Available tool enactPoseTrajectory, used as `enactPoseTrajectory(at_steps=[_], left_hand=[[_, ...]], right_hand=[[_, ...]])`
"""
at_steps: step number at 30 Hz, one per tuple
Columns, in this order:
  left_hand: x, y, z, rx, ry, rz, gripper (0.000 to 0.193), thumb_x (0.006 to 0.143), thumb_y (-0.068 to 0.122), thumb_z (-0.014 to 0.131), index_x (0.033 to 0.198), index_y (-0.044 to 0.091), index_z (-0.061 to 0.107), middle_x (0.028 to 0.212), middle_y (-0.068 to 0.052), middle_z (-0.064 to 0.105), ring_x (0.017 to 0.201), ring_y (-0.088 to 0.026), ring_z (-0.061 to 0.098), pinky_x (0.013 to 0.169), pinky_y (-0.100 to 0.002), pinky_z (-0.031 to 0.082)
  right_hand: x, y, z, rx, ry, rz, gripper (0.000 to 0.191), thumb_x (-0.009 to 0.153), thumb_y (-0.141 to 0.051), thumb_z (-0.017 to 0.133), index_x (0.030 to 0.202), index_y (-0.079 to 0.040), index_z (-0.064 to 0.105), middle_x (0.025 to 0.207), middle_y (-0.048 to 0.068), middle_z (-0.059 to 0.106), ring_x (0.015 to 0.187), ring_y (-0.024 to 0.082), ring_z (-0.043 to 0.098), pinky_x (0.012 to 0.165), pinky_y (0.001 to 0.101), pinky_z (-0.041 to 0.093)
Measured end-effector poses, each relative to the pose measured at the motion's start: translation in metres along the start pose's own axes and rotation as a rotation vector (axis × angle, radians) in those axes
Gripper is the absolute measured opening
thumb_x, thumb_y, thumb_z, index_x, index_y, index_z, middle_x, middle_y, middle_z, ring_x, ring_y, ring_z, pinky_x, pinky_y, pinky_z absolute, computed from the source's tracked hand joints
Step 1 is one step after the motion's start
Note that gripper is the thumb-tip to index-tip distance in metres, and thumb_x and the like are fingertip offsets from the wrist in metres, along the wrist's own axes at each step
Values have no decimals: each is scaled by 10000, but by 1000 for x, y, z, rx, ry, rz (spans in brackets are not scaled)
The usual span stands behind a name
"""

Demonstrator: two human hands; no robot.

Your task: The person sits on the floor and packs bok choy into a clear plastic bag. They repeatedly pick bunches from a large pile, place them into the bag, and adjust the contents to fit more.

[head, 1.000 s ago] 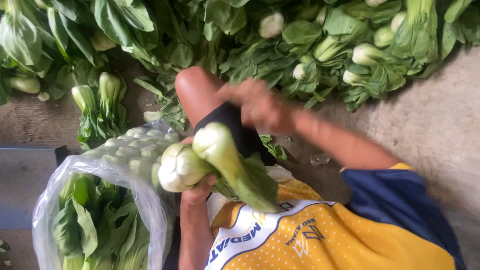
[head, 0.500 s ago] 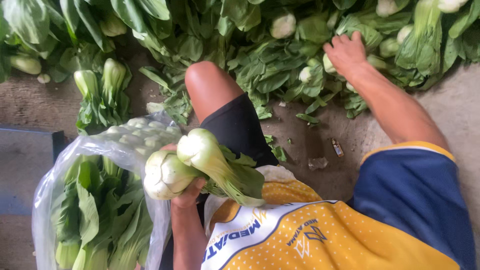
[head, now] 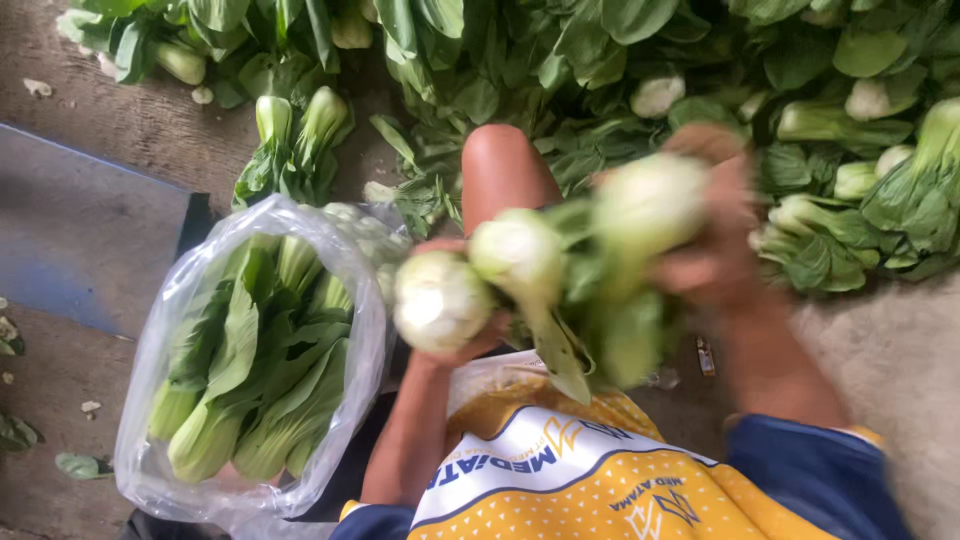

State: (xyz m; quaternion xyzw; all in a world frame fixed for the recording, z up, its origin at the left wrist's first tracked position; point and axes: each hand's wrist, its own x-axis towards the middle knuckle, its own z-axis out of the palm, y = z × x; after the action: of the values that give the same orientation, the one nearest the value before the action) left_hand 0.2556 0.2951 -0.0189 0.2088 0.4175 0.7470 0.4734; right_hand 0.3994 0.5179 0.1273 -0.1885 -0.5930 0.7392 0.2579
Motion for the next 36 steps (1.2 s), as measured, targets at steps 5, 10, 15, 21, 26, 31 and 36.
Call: enactPoseTrajectory(at_steps=[5,10,15,21,26,31,36], left_hand=[[-12,7,1,29,39,49,1217,675,478,966,1606,69,296,1573,-83,422,1437,-198,435,1252,-365,363],[-22,29,-4,66,176,143,1252,664,507,972,1615,75,282,1590,-79,404,1451,-190,418,1263,-359,348],[-37,58,28,176,257,471,1286,653,536,978,1625,81,269,1607,-75,386,1465,-182,400,1274,-353,332],[-94,160,6,418,152,230,1251,562,435,938,1574,33,321,1539,-123,481,1482,-228,418,1319,-409,239],[-146,228,-38,327,299,131,1015,630,276,897,1487,-21,442,1418,-141,579,1341,-250,553,1212,-415,397],[-172,284,-103,340,512,145,785,697,117,857,1399,-74,564,1297,-160,677,1201,-272,688,1105,-421,554],[-97,266,-141,550,315,-125,666,682,95,867,1293,-74,662,1205,-115,742,1062,-220,736,970,-352,622]], right_hand=[[-2,44,49,296,93,26,1037,764,-581,864,1448,43,397,1576,232,488,1246,302,592,1088,428,517],[-9,54,64,-396,-285,-220,1070,797,-533,861,1585,-175,233,1552,150,421,1418,294,449,1202,435,378],[-8,51,117,-309,-51,-294,952,859,-484,814,1562,-128,279,1494,138,458,1349,263,479,1141,407,409],[-14,92,164,-368,-576,-334,815,933,-425,757,1533,-70,335,1424,124,502,1265,225,515,1069,374,446],[13,81,207,-354,-745,-376,706,995,-376,710,1510,-22,381,1366,112,539,1195,193,545,1008,346,477],[106,89,218,-688,-518,-421,603,1057,-327,662,1486,26,428,1308,100,575,1125,162,574,947,318,509],[124,128,205,-297,-471,254,238,1109,-236,609,1172,-7,621,938,-11,639,748,48,583,640,236,496]])
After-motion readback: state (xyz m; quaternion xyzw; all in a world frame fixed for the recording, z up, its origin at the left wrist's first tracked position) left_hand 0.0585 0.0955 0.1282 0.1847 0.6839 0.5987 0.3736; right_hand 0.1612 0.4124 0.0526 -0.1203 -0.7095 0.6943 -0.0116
